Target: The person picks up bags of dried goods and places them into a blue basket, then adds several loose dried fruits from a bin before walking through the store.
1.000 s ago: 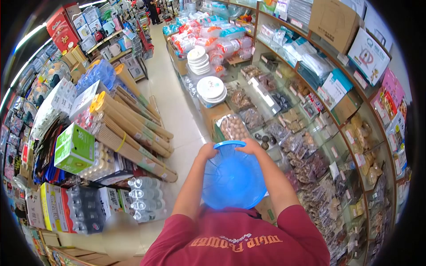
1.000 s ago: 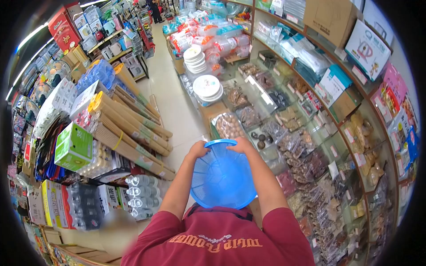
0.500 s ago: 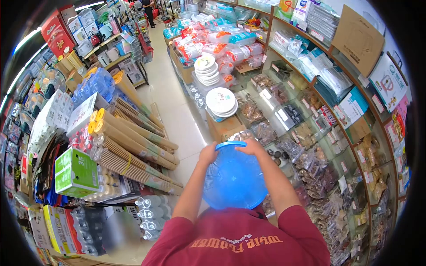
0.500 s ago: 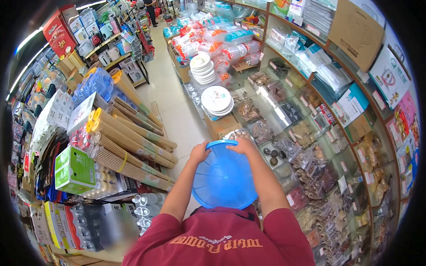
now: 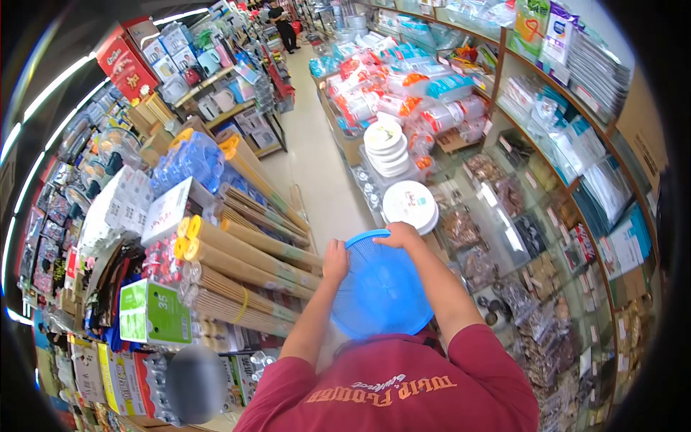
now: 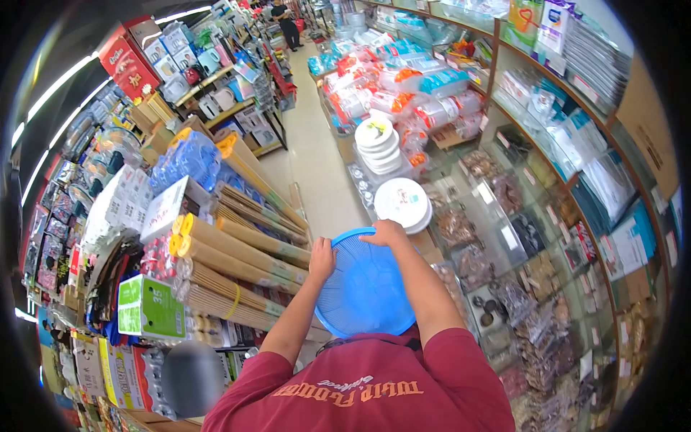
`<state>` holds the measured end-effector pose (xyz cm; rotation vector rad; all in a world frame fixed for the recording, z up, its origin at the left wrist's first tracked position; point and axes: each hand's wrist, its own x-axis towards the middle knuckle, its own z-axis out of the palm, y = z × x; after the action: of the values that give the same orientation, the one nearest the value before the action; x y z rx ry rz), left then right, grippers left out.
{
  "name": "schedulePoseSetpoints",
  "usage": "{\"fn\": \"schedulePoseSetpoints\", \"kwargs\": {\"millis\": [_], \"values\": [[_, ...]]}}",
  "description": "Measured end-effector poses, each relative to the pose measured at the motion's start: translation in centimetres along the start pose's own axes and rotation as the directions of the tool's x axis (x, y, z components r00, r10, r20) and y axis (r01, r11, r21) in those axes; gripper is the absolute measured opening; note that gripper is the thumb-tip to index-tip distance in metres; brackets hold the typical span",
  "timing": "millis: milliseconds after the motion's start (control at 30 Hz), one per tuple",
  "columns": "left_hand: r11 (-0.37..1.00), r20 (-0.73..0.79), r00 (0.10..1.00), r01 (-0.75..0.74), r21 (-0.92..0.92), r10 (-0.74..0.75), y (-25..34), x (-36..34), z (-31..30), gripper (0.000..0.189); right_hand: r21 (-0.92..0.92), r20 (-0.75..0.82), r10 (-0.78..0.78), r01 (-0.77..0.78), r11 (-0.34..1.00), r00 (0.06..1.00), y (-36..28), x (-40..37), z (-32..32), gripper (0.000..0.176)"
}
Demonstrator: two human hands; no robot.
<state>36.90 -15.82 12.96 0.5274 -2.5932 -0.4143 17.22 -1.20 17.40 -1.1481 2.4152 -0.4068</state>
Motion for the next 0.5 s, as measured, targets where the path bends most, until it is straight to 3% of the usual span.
{"fn": "schedulePoseSetpoints", "kwargs": {"millis": [200, 300, 367, 433, 500], "values": [[0.994, -0.045, 0.999, 0.034, 0.100, -0.029, -2.4, 5.8, -0.1, 0.022, -0.040, 0.053, -0.007, 0.009, 0.999, 0.999, -0.8, 7.3, -2.6, 0.076], [0.994, -0.021, 0.999, 0.026, 0.108, -0.024, -3.3, 7.9, 1.4, 0.021, 0.002, 0.152, -0.005, 0.005, 1.000, 0.988, 0.3, 9.2, -3.1, 0.074], [0.975, 0.163, 0.961, 0.221, 0.034, -0.223, -2.2, 9.7, 2.0, 0.020, 0.033, 0.052, 0.004, -0.006, 0.999, 0.999, 1.7, 9.5, -3.4, 0.069], [0.983, 0.185, 0.966, 0.186, 0.001, -0.183, -2.4, 11.4, 3.5, 0.020, -0.012, 0.020, 0.064, -0.064, 0.998, 0.998, 3.2, 10.2, -4.0, 0.066], [0.990, 0.211, 0.969, 0.135, -0.033, -0.125, -2.0, 13.5, 4.8, 0.020, 0.068, 0.069, 0.118, -0.122, 0.990, 0.991, 4.8, 10.3, -5.0, 0.066]]}}
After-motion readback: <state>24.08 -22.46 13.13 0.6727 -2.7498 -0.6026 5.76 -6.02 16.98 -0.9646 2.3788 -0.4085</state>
